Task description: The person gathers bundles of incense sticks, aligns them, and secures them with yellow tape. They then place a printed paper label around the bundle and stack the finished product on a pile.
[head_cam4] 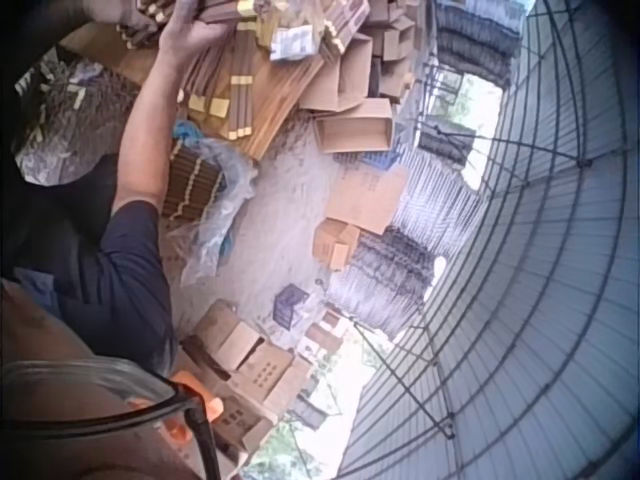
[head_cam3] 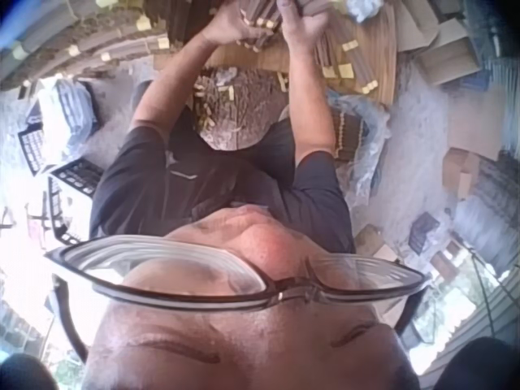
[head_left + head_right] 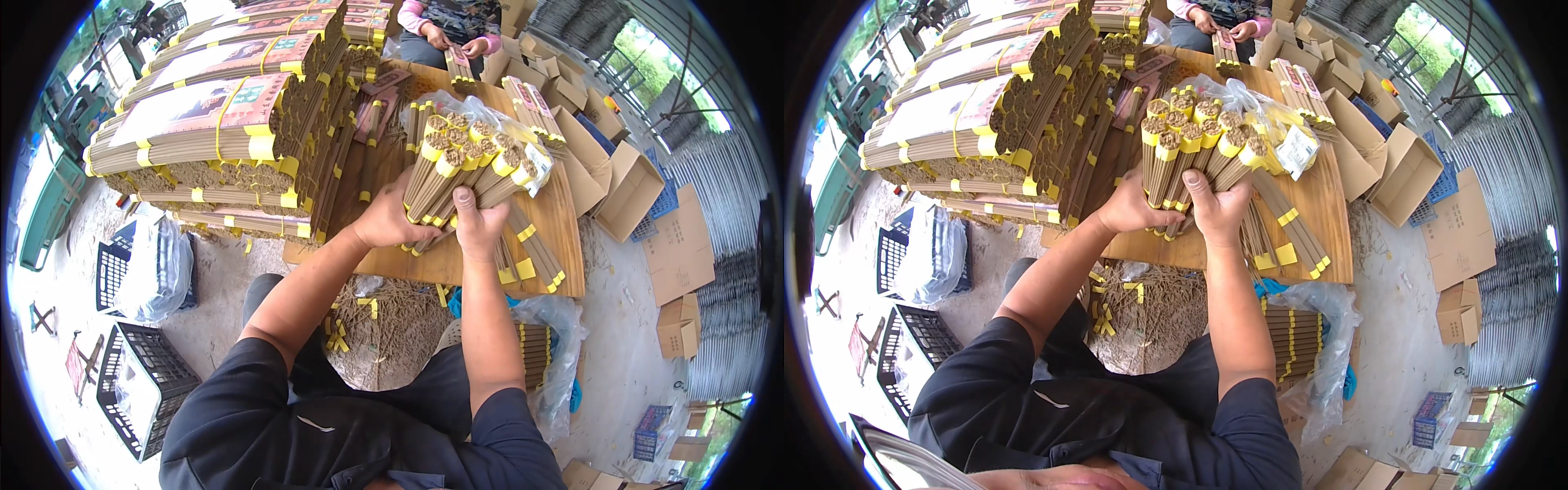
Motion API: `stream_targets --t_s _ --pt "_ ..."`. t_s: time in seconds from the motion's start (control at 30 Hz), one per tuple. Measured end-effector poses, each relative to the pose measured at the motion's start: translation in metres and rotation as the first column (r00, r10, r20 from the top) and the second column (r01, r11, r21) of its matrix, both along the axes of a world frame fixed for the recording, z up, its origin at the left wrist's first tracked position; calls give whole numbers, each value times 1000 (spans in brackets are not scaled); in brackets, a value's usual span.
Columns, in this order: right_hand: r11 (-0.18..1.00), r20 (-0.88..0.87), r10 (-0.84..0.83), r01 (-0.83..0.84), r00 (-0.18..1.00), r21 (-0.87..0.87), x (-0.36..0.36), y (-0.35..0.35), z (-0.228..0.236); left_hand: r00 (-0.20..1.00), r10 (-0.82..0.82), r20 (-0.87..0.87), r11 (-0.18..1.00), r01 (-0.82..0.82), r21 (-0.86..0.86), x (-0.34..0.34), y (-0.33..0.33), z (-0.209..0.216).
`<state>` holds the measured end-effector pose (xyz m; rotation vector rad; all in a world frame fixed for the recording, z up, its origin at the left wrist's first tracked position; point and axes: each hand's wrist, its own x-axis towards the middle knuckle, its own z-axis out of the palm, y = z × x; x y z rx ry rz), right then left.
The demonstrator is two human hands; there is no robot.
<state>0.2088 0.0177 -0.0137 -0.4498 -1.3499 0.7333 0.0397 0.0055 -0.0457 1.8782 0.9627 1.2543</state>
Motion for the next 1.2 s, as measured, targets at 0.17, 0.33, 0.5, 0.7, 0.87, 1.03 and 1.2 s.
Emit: stream_targets --t_s 0.17,0.33,0.5,0.7,0.87,1.03,1.2 --pt "992 -91 85 -92 992 -83 1 -7 20 998 68 -6 997 -68 37 -3 -8 17" --pt "980 -33 166 -168 986 -103 2 -9 17 989 -50 138 985 72 -159 -5 -1 5" --pt "985 -72 136 -143 988 -95 5 -4 7 945 -158 287 949 226 -220 -1 1 6" --pt "997 -39 78 -78 996 -20 1 -9 12 949 -90 302 971 151 -185 3 -1 10" --pt "981 21 154 -150 988 -125 7 -7 6 960 -107 258 980 147 -138 0 4 3" --pt "984 -11 164 -164 986 -75 2 -5 14 948 -51 314 998 58 -11 4 2 25" --pt "990 11 138 -138 990 -22 2 -6 15 927 -43 373 999 40 16 9 -7 41"
